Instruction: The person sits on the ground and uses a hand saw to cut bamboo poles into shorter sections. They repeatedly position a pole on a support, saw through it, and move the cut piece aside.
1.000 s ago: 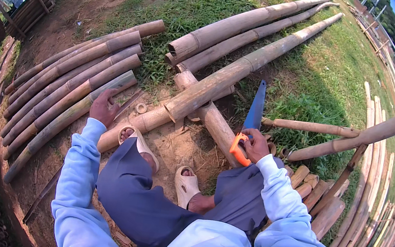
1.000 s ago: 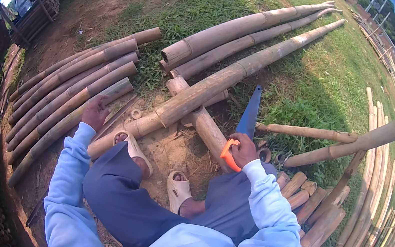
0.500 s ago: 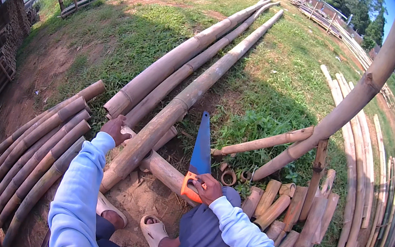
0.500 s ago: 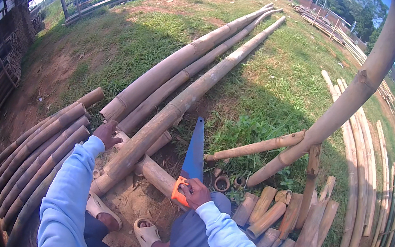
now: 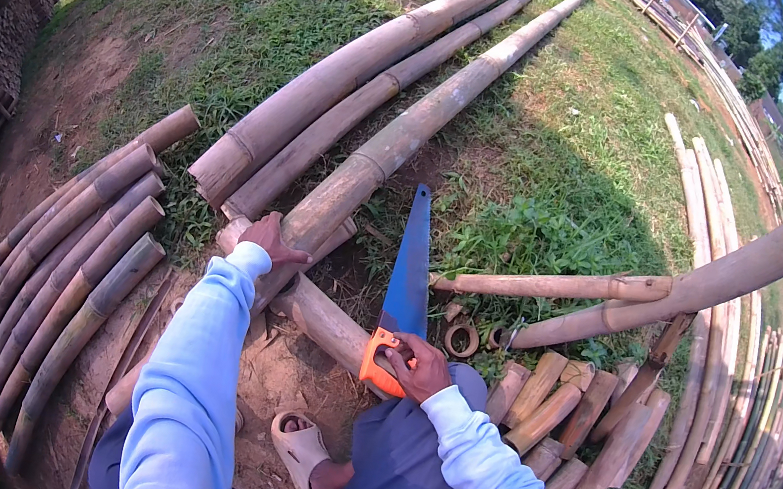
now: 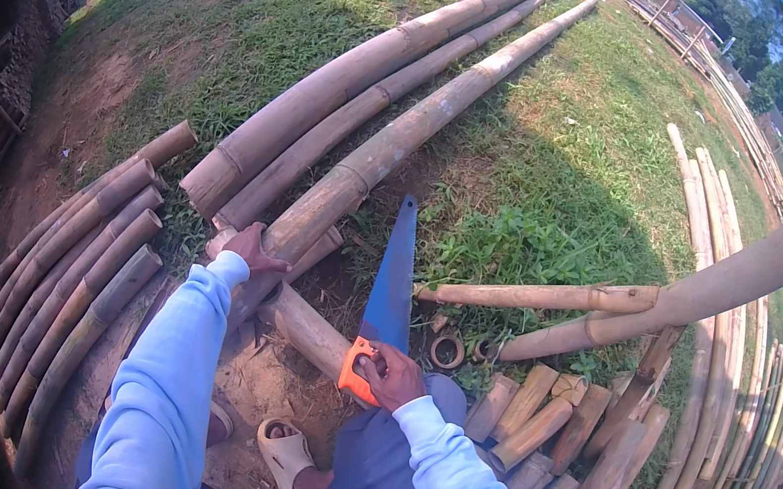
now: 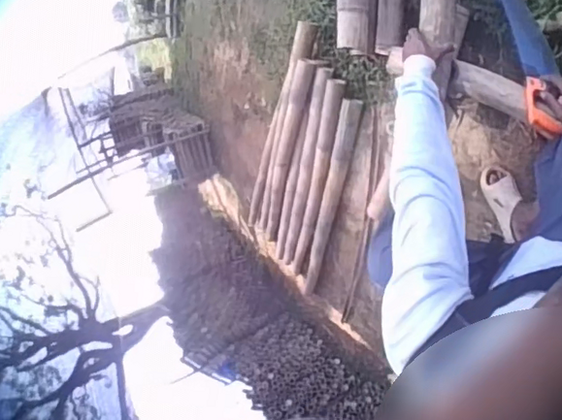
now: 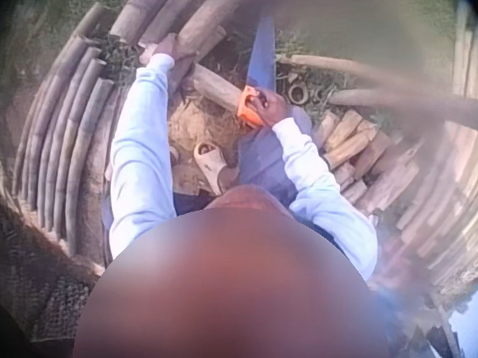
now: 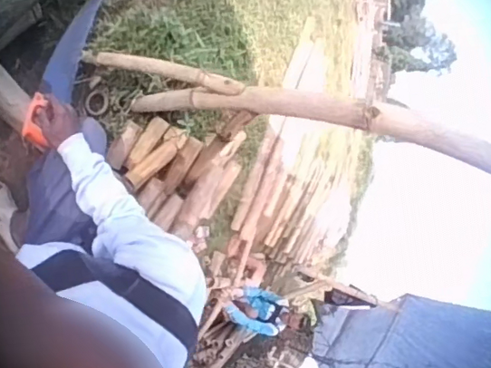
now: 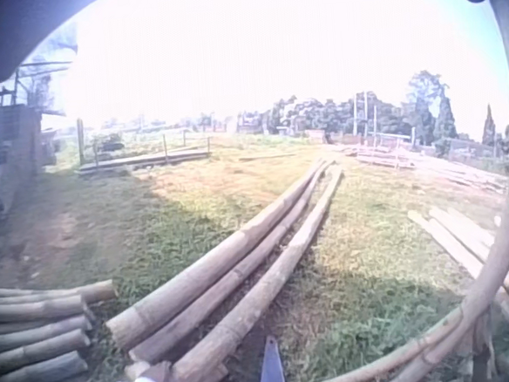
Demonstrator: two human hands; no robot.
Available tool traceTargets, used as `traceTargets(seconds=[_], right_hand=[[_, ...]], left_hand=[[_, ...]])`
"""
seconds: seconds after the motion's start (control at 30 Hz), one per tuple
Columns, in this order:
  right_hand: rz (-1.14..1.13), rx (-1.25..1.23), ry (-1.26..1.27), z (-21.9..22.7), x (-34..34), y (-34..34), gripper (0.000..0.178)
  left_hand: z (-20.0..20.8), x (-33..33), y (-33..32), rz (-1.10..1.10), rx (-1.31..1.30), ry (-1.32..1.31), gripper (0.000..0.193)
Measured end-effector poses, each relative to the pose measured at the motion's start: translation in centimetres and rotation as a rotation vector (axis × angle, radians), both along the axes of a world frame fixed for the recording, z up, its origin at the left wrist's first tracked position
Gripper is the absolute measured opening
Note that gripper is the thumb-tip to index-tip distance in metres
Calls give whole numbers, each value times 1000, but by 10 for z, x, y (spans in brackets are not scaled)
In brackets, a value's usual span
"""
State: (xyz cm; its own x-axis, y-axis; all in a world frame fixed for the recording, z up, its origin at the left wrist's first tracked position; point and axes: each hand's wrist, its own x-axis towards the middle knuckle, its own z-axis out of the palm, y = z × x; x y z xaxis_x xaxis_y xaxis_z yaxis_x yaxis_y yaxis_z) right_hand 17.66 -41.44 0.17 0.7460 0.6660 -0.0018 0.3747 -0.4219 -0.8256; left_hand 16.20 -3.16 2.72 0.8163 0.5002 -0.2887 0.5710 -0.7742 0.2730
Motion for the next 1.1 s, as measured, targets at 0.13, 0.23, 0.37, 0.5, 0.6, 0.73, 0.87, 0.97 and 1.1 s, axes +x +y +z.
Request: traceTargets(seconds=[0.13,0.23,0.37,0.5,0.6,0.73,0.87,0.97,1.1], right_hand=[[-40,-22,50,9,3,7,43],[-130,-66,142,10,14,31,52],[-195,340,399,-7,55,108,63],[-336,353,903,-49,100,205,94],[-341,477,1051,-76,104,251,96],[-347,663,1100,-83,106,274,95],[-289,712,1287,-55,107,259,83],[-235,714,1238,-23,99,238,74],[-183,756,1217,17,73,222,71]], left_hand=[[-5,9,11,48,-83,-8,111],[-3,17,16,53,-147,72,111],[-5,23,12,12,-202,96,111],[-9,23,8,34,-160,123,105],[-9,22,8,21,-144,132,104],[-4,19,8,-26,-160,97,103],[11,18,-6,-59,-146,68,104],[31,14,-22,-71,-128,20,102],[67,0,-37,-114,-85,47,103]])
